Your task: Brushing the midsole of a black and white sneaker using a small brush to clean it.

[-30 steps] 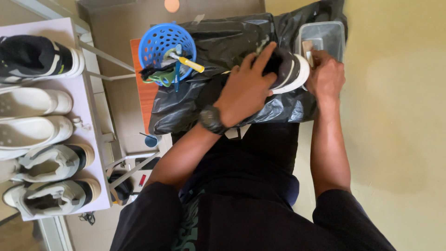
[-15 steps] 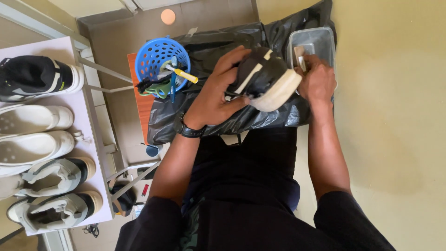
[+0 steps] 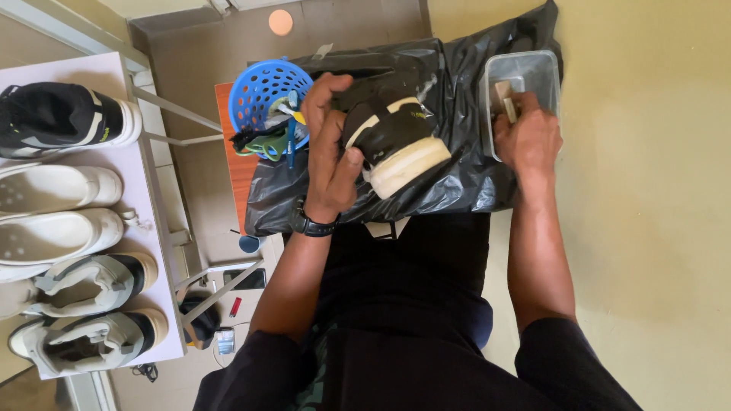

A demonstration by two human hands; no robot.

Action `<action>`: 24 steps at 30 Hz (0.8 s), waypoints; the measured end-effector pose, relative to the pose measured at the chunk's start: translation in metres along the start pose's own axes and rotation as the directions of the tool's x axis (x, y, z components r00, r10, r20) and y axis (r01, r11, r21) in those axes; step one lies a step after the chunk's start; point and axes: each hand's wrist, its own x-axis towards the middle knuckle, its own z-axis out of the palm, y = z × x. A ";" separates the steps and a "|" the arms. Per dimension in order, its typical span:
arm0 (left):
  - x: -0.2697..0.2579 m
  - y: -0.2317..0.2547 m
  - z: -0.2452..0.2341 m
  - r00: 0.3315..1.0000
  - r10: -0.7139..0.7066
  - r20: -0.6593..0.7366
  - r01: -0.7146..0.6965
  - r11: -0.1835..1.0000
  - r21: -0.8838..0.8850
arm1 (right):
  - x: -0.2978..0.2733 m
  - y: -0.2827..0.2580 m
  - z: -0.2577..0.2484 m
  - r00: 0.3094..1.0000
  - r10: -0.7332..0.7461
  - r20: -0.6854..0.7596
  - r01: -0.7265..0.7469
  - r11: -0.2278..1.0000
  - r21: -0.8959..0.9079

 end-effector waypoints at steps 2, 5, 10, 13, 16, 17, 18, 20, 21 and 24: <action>-0.002 0.001 -0.002 1.000 -0.022 0.017 0.022 1.000 -0.014 | -0.002 0.005 0.000 0.996 -0.044 -0.072 0.048 0.997 0.063; -0.001 0.001 -0.003 0.998 -0.064 0.003 0.064 0.996 -0.059 | -0.004 0.011 0.001 0.958 -0.153 -0.241 0.190 0.972 0.139; 0.000 -0.012 0.000 0.999 -0.041 -0.019 0.036 0.977 -0.209 | 0.004 0.025 0.012 0.974 -0.086 -0.209 0.116 0.984 0.132; -0.004 -0.016 -0.001 0.995 -0.079 -0.059 0.062 0.967 -0.246 | 0.012 0.027 0.020 0.994 -0.036 -0.099 0.040 0.998 0.038; -0.010 -0.030 0.000 0.989 -0.075 -0.124 0.039 0.962 -0.270 | 0.011 0.017 0.018 1.000 0.007 -0.010 -0.007 1.000 -0.011; -0.005 -0.022 0.003 0.985 -0.072 -0.157 0.028 0.964 -0.263 | 0.009 0.016 0.017 1.000 0.000 -0.012 0.000 1.000 -0.011; -0.001 -0.013 0.005 0.979 -0.068 -0.191 0.018 0.967 -0.254 | 0.007 0.014 0.015 1.000 -0.009 -0.013 0.009 1.000 -0.012; -0.010 -0.031 0.007 0.976 -0.043 -0.212 -0.011 0.968 -0.250 | 0.006 0.013 0.013 1.000 -0.013 -0.009 0.013 1.000 -0.004; -0.014 -0.040 0.009 0.973 -0.018 -0.231 -0.041 0.968 -0.248 | 0.005 0.012 0.012 1.000 -0.015 -0.006 0.015 1.000 0.003; -0.013 -0.047 0.014 0.976 0.136 -0.172 -0.164 0.973 -0.162 | 0.007 0.012 0.015 0.999 -0.017 -0.031 0.017 1.000 -0.004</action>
